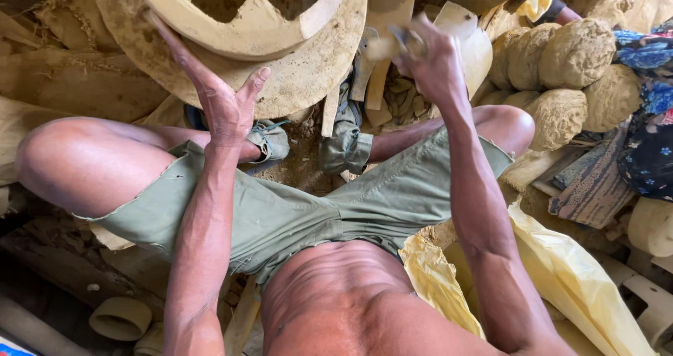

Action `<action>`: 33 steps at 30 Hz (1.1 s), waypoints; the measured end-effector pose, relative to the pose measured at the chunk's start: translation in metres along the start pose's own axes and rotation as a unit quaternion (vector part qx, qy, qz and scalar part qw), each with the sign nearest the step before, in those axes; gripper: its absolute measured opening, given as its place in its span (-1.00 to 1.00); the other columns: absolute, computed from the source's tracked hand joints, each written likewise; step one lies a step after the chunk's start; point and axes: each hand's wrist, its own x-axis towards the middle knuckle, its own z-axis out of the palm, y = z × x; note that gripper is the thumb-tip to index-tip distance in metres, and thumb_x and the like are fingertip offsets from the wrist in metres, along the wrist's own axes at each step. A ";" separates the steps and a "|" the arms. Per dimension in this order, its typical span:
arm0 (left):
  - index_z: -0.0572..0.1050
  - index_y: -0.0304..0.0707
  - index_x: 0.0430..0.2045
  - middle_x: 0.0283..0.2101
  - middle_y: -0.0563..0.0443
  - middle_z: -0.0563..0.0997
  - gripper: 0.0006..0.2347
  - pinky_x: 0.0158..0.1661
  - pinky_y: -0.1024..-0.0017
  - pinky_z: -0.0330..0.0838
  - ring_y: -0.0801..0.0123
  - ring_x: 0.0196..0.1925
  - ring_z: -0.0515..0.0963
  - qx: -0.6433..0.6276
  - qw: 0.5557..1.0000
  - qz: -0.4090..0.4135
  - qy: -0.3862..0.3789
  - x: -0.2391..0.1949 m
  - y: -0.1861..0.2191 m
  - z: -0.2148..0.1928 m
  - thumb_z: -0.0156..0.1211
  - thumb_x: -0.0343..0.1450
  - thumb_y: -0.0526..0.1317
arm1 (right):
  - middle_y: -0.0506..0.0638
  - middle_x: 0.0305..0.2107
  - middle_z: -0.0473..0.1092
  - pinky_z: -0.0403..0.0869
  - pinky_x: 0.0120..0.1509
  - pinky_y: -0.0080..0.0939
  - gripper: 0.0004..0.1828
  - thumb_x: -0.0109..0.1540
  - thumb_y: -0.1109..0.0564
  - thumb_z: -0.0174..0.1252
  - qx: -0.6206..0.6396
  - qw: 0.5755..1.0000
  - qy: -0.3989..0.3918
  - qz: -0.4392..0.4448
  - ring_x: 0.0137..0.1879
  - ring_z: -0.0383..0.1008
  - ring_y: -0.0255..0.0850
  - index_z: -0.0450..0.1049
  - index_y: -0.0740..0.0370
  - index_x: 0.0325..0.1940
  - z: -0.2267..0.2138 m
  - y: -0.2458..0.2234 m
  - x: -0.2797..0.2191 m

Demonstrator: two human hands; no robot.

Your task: The person shapes and carves a large clay pot by hand and using a small knife to trim the edges while sitting on the floor.

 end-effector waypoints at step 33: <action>-0.61 -0.13 0.47 0.58 -0.18 -0.55 0.29 0.62 0.16 -0.25 0.07 0.64 -0.32 -0.059 0.994 -0.083 0.034 0.029 0.030 0.003 0.63 0.30 0.19 | 0.02 -0.67 0.39 0.32 -0.57 -0.15 -0.73 0.49 0.05 0.10 -0.154 0.951 0.149 -0.224 -0.65 0.34 -0.23 0.45 0.36 0.03 0.021 -0.026 0.107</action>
